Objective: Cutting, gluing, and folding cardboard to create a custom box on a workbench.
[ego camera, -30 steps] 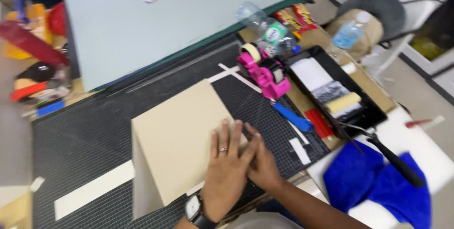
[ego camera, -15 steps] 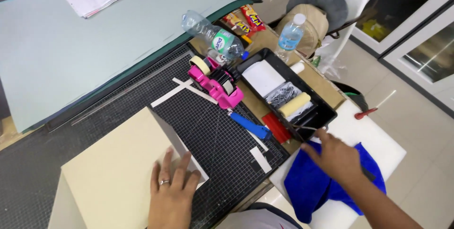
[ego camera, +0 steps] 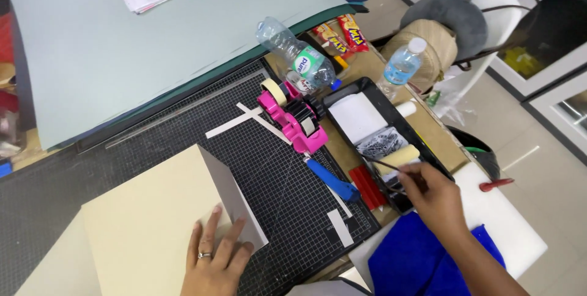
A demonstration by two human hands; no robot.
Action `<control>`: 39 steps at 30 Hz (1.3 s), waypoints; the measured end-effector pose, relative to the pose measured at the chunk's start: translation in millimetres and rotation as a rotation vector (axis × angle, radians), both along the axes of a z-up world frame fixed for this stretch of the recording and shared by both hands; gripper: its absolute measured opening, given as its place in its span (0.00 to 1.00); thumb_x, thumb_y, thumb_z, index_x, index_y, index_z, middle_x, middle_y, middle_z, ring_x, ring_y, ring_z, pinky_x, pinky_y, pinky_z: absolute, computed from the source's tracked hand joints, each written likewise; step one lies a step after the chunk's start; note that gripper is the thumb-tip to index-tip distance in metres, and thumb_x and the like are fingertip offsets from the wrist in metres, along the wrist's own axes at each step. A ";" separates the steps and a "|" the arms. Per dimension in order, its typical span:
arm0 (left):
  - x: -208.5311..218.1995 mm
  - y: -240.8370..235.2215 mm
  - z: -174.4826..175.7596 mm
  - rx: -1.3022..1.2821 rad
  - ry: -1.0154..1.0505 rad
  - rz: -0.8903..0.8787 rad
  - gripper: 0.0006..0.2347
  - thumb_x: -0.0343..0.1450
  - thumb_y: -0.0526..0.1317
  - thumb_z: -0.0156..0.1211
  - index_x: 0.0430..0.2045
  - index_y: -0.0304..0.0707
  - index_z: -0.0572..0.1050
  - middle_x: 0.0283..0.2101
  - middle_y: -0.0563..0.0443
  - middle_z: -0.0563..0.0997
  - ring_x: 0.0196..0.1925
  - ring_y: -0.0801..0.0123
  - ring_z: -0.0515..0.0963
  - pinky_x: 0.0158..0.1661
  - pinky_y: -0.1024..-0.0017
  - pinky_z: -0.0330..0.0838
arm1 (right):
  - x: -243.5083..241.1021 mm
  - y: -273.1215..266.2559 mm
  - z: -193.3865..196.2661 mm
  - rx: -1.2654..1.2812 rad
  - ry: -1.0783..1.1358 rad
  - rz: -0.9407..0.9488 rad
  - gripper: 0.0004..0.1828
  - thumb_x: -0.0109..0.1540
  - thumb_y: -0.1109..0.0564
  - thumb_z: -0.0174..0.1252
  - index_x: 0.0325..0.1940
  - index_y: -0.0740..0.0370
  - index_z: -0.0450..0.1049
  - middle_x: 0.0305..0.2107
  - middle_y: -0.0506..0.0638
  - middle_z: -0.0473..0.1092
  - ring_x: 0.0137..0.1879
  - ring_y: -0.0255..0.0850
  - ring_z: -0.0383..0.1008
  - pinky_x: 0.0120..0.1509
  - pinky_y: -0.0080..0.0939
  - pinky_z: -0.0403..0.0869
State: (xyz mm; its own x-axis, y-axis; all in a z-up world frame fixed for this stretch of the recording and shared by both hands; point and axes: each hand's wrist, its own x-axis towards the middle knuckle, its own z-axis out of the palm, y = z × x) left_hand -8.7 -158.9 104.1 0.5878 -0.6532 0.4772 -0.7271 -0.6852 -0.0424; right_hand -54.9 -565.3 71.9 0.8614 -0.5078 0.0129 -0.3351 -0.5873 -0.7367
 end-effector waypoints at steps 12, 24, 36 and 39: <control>-6.9 8.9 6.4 0.055 0.122 -0.029 0.09 0.74 0.48 0.49 0.36 0.48 0.75 0.64 0.47 0.71 0.74 0.32 0.57 0.67 0.32 0.54 | 125.5 -46.1 -104.6 -0.394 -0.305 0.215 0.21 0.74 0.49 0.47 0.36 0.67 0.71 0.42 0.48 0.75 0.29 0.46 0.71 0.28 0.50 0.66; -1.0 3.6 16.9 0.122 0.142 -0.030 0.06 0.72 0.40 0.52 0.41 0.46 0.73 0.66 0.46 0.68 0.75 0.32 0.56 0.68 0.32 0.53 | 105.3 -56.6 -73.5 -0.195 -0.330 0.003 0.14 0.76 0.49 0.50 0.51 0.59 0.77 0.32 0.53 0.78 0.38 0.45 0.79 0.43 0.48 0.74; 4.3 10.2 90.6 0.062 0.180 0.222 0.24 0.70 0.46 0.62 0.59 0.36 0.67 0.62 0.40 0.71 0.61 0.48 0.73 0.43 0.55 0.78 | 99.2 -55.6 -98.2 -0.272 -0.349 -0.016 0.18 0.83 0.47 0.50 0.49 0.61 0.78 0.29 0.53 0.75 0.31 0.45 0.74 0.38 0.42 0.71; 14.6 14.1 128.6 0.038 0.034 0.265 0.11 0.70 0.39 0.62 0.45 0.36 0.76 0.46 0.47 0.82 0.45 0.54 0.81 0.34 0.58 0.76 | 113.5 0.7 -37.4 0.203 -0.598 0.046 0.13 0.85 0.53 0.46 0.54 0.66 0.68 0.32 0.60 0.72 0.28 0.40 0.69 0.36 0.35 0.69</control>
